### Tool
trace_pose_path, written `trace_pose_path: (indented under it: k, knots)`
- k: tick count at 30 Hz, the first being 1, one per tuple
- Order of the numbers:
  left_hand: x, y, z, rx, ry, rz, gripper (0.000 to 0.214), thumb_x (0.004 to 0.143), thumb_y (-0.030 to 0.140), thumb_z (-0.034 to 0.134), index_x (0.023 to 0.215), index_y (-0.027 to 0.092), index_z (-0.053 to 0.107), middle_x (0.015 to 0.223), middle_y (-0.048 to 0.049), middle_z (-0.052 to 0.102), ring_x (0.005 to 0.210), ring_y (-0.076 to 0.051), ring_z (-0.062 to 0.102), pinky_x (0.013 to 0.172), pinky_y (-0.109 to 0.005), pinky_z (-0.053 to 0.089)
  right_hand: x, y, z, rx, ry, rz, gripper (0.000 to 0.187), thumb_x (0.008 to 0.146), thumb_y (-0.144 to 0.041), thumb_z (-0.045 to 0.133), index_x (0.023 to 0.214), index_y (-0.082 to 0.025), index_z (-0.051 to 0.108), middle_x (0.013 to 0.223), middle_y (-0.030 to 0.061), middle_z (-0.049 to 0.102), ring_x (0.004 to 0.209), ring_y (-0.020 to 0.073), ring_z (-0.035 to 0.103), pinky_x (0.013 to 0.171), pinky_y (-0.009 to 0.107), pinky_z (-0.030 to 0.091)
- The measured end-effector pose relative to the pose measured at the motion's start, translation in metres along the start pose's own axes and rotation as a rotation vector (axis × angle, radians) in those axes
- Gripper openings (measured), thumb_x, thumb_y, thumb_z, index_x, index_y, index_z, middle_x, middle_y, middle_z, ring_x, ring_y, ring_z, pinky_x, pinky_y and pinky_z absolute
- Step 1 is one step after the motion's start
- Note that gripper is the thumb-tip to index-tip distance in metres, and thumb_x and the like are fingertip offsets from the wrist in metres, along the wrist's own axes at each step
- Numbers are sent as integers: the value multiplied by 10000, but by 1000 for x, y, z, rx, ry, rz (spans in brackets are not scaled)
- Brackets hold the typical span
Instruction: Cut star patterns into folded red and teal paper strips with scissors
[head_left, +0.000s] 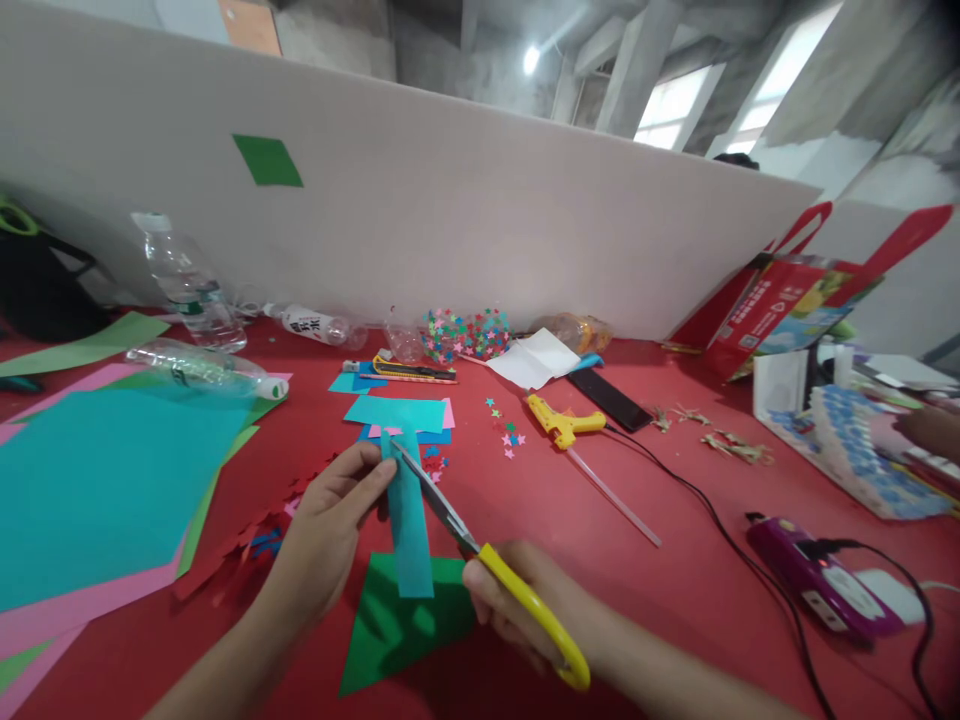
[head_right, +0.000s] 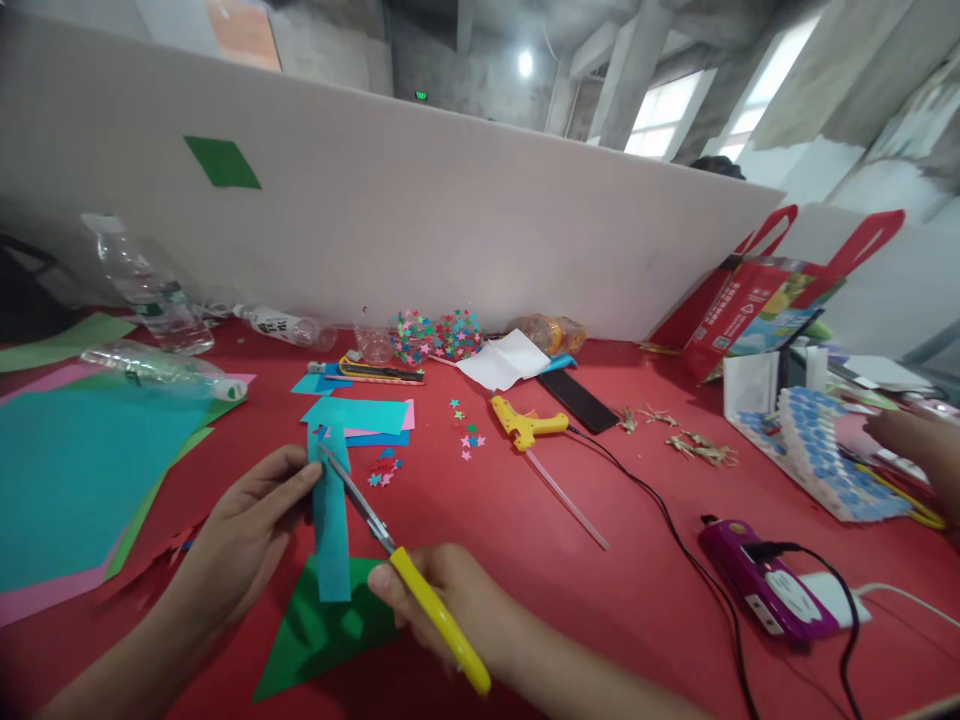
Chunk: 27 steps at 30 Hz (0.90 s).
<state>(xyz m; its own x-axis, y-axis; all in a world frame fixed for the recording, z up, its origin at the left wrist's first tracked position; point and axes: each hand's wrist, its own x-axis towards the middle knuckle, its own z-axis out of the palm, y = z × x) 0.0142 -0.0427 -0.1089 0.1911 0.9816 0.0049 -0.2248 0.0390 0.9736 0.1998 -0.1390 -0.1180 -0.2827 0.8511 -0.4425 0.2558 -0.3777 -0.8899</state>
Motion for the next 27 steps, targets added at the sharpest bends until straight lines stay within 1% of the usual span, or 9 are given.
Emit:
trace_pose_path:
  k: [4,8,11,16,19,22,24,25,27]
  knots:
    - [0,0,0,-8,12,-25,198,720,383,735,755,224,622,664,57,564,619,-93,446,576,-172,393,0,-1,-1,60,8,-69,523,833,-679,442,644,-191,451,394,-93,326,276,53,310,245,147,241]
    - [1,2,1,-1,27,-28,202,711,379,740,760,218,627,672,51,575,621,-94,453,573,-174,393,2,2,-1,55,35,-45,533,815,-688,462,625,-191,436,409,-94,334,274,43,295,230,140,236]
    - [2,3,1,-14,45,-21,208,687,365,755,746,210,629,656,49,574,600,-94,451,552,-176,392,2,1,-2,36,28,-42,525,816,-683,464,627,-194,427,412,-92,339,286,46,306,236,141,248]
    - [1,8,0,-24,59,-25,202,652,338,775,726,204,643,650,44,578,598,-95,475,553,-175,414,0,-1,-8,-13,41,-34,471,834,-622,501,654,-191,444,444,-89,360,297,45,327,248,146,269]
    - [1,14,1,-38,73,-24,209,600,320,801,698,203,659,657,35,596,612,-105,505,562,-181,443,-1,-5,-11,-10,39,-10,444,847,-584,515,650,-193,445,422,-89,361,286,51,338,249,154,270]
    - [1,20,3,-43,94,-24,226,534,297,829,668,203,672,663,35,612,632,-108,536,569,-175,469,-2,-11,-13,9,18,16,398,871,-505,526,638,-193,442,411,-92,364,283,49,330,253,153,271]
    - [1,23,3,-47,121,-42,257,501,304,843,666,205,672,654,41,618,625,-103,550,568,-167,483,-1,-15,-13,13,5,30,394,873,-474,530,613,-193,435,397,-94,358,276,49,326,251,151,274]
    - [1,24,3,-44,113,-63,271,499,324,843,666,204,667,640,40,622,610,-107,559,563,-176,493,-1,-17,-13,20,-3,39,400,868,-470,534,597,-193,432,386,-96,348,270,49,320,249,152,276]
    - [2,25,2,-35,61,-125,294,521,379,831,669,204,646,607,27,635,564,-128,579,541,-218,518,0,-18,-14,38,-9,45,410,847,-476,551,576,-194,429,373,-98,333,262,49,311,246,155,282]
